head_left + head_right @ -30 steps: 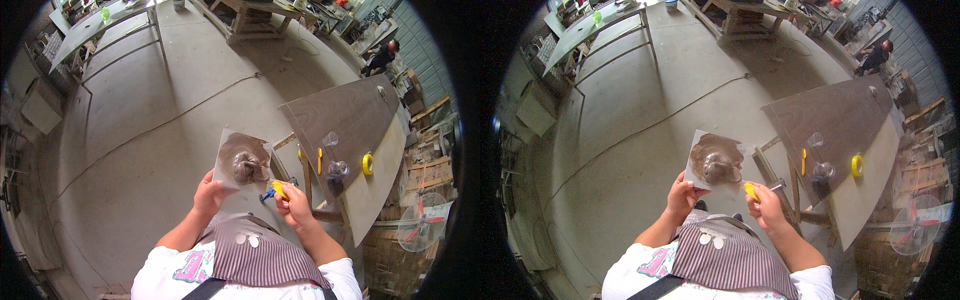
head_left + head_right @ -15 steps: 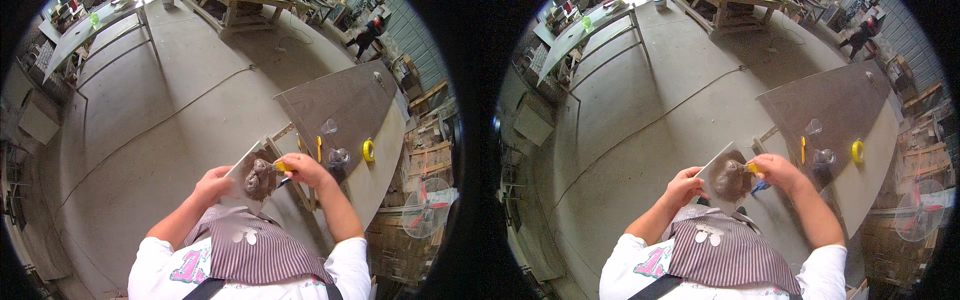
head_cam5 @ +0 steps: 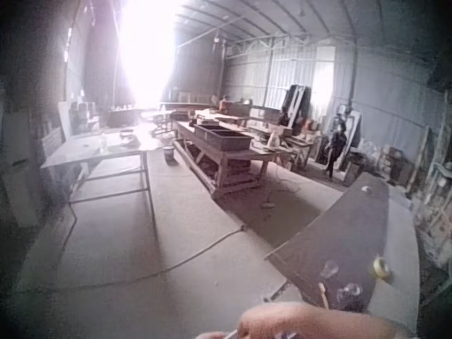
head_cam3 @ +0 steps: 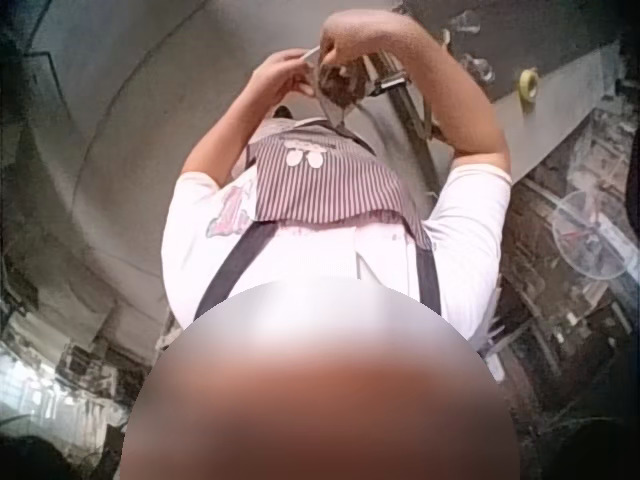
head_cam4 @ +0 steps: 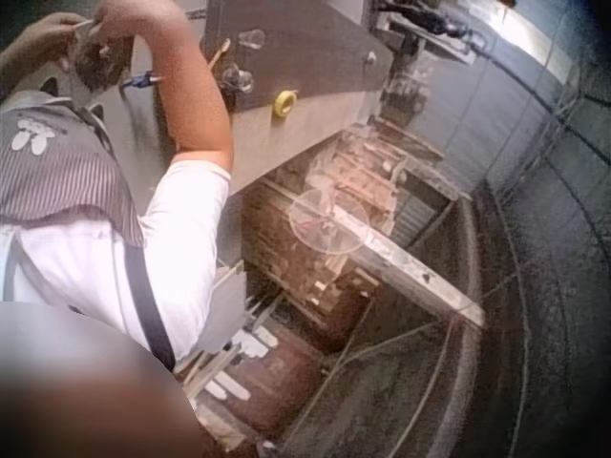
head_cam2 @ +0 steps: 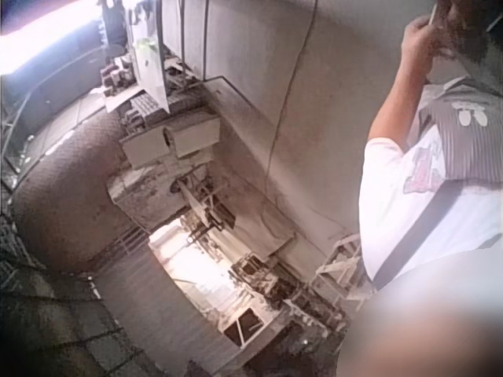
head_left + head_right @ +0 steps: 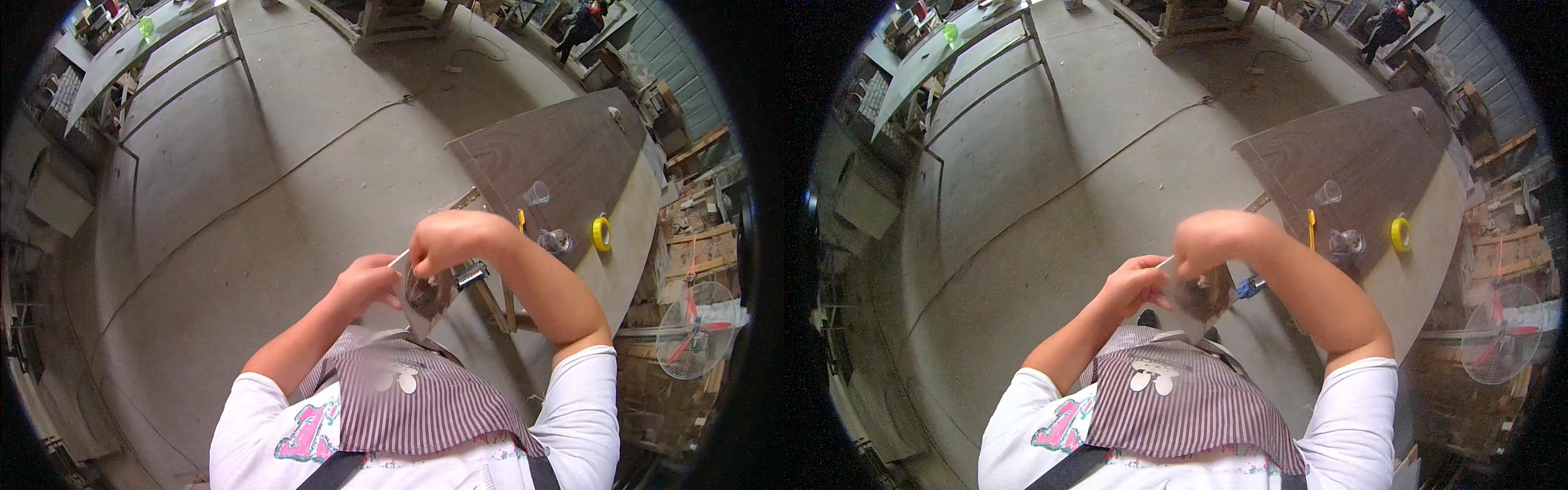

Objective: The person uses a caulking gun to dispense adhesive onto a small square board, then spreads it with a yellow plastic scraper. They repeatedly apply adhesive to the edge of a large wooden panel, smoothing it along the seam. The person reloads the caulking gun and continues the process.

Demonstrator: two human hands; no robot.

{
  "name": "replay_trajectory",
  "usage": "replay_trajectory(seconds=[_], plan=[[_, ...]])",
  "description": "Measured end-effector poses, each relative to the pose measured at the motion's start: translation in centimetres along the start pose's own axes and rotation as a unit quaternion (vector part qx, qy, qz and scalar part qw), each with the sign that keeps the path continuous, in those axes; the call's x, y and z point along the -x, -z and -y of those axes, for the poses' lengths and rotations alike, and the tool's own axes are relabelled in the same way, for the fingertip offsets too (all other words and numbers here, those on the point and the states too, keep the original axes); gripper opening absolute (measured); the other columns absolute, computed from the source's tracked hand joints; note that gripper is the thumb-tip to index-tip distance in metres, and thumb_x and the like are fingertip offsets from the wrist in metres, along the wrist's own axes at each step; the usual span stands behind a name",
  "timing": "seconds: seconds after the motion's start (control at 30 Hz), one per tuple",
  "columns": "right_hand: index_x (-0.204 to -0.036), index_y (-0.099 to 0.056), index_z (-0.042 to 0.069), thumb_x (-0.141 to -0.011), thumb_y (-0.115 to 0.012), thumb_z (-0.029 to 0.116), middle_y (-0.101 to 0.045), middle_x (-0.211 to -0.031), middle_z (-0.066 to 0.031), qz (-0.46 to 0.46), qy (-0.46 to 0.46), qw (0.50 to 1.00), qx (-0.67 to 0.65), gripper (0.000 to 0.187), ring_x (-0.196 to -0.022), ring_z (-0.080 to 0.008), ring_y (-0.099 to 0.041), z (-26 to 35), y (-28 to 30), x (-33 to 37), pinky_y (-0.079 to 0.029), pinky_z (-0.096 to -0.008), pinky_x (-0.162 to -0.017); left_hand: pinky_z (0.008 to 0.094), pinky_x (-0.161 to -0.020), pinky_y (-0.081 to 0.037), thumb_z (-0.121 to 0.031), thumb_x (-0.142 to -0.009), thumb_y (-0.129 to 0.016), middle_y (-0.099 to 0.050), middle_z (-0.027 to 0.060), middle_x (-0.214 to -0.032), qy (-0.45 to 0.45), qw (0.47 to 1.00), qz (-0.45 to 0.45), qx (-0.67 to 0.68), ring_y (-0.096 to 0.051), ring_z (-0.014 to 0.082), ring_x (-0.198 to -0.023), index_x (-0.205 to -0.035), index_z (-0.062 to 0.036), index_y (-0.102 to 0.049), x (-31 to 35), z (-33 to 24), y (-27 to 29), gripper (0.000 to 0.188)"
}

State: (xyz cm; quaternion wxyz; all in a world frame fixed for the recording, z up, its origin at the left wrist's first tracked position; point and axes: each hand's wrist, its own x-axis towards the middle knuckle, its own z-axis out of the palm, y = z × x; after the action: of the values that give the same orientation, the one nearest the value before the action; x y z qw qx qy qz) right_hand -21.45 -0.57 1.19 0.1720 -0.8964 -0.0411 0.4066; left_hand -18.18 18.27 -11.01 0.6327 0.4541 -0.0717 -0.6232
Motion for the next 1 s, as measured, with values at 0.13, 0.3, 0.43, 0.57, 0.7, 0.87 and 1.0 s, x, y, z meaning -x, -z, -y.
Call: replay_trajectory(seconds=[0.13,0.3,0.43,0.57,0.7,0.87,1.0], plan=[[-0.081,-0.073,0.007,-0.074,-0.067,0.015,-0.071,-0.078,-0.0103,0.013,0.025,0.972,0.233,0.013,-0.074,-0.0268,-0.070,4.1,-3.0,0.2,-0.055,-0.0381,-0.065,0.0352,-0.060,-0.062,-0.006,-0.084,-0.058,-0.066,0.0125,-0.090,-0.012,0.997,-0.024,0.070,-0.067,0.0202,-0.069,-0.122,0.0084,-0.054,-0.8,0.6,0.9,0.041],[-0.079,-0.073,0.008,-0.074,-0.067,0.012,-0.069,-0.080,-0.0083,-0.005,0.005,0.947,0.320,0.009,-0.081,-0.0276,-0.069,4.4,-2.9,2.7,-0.055,-0.0379,-0.064,0.0400,-0.067,-0.061,-0.011,-0.085,-0.055,-0.067,0.0141,-0.091,-0.063,0.982,-0.013,0.178,-0.068,0.0227,-0.070,-0.120,0.0067,-0.054,-0.8,2.1,3.5,0.039],[-0.091,-0.073,0.013,-0.078,-0.072,0.017,-0.062,-0.076,-0.0087,-0.331,0.061,0.936,0.104,0.013,-0.071,-0.0281,-0.064,1.6,-2.8,5.7,-0.053,-0.0376,-0.064,0.0410,-0.075,-0.060,-0.012,-0.084,-0.054,-0.068,0.0160,-0.094,-0.114,0.942,0.066,0.309,-0.069,0.0248,-0.075,-0.126,0.0057,-0.049,0.1,3.0,4.2,0.046],[-0.098,-0.073,0.010,-0.083,-0.071,0.020,-0.065,-0.076,-0.0110,-0.307,0.043,0.951,-0.002,0.018,-0.071,-0.0290,-0.064,1.5,-4.6,5.7,-0.052,-0.0374,-0.065,0.0386,-0.079,-0.059,-0.014,-0.084,-0.054,-0.067,0.0147,-0.101,-0.128,0.940,0.038,0.314,-0.069,0.0225,-0.078,-0.130,0.0052,-0.045,0.6,3.2,3.5,0.050],[-0.100,-0.073,0.009,-0.085,-0.069,0.023,-0.068,-0.080,-0.0123,-0.396,-0.014,0.916,-0.064,0.021,-0.076,-0.0293,-0.066,2.1,-4.8,5.7,-0.053,-0.0379,-0.069,0.0387,-0.082,-0.059,-0.014,-0.084,-0.054,-0.064,0.0156,-0.112,-0.119,0.944,0.056,0.303,-0.069,0.0216,-0.088,-0.131,0.0057,-0.044,0.7,3.2,3.9,0.052],[-0.094,-0.074,0.008,-0.086,-0.068,0.025,-0.070,-0.087,-0.0137,-0.228,-0.060,0.971,-0.033,0.021,-0.081,-0.0301,-0.068,2.3,-4.8,5.8,-0.054,-0.0389,-0.071,0.0415,-0.083,-0.060,-0.011,-0.084,-0.054,-0.063,0.0175,-0.114,-0.137,0.945,0.059,0.291,-0.069,0.0250,-0.095,-0.134,0.0072,-0.042,0.3,3.9,5.0,0.055],[-0.098,-0.074,0.006,-0.087,-0.067,0.020,-0.071,-0.090,-0.0155,-0.464,-0.030,0.874,-0.139,0.019,-0.078,-0.0261,-0.069,1.8,-5.3,5.1,-0.053,-0.0361,-0.071,0.0447,-0.082,-0.060,-0.010,-0.084,-0.054,-0.063,0.0181,-0.115,-0.113,0.946,0.047,0.300,-0.069,0.0276,-0.096,-0.134,0.0080,-0.043,0.3,4.7,5.1,0.054]])
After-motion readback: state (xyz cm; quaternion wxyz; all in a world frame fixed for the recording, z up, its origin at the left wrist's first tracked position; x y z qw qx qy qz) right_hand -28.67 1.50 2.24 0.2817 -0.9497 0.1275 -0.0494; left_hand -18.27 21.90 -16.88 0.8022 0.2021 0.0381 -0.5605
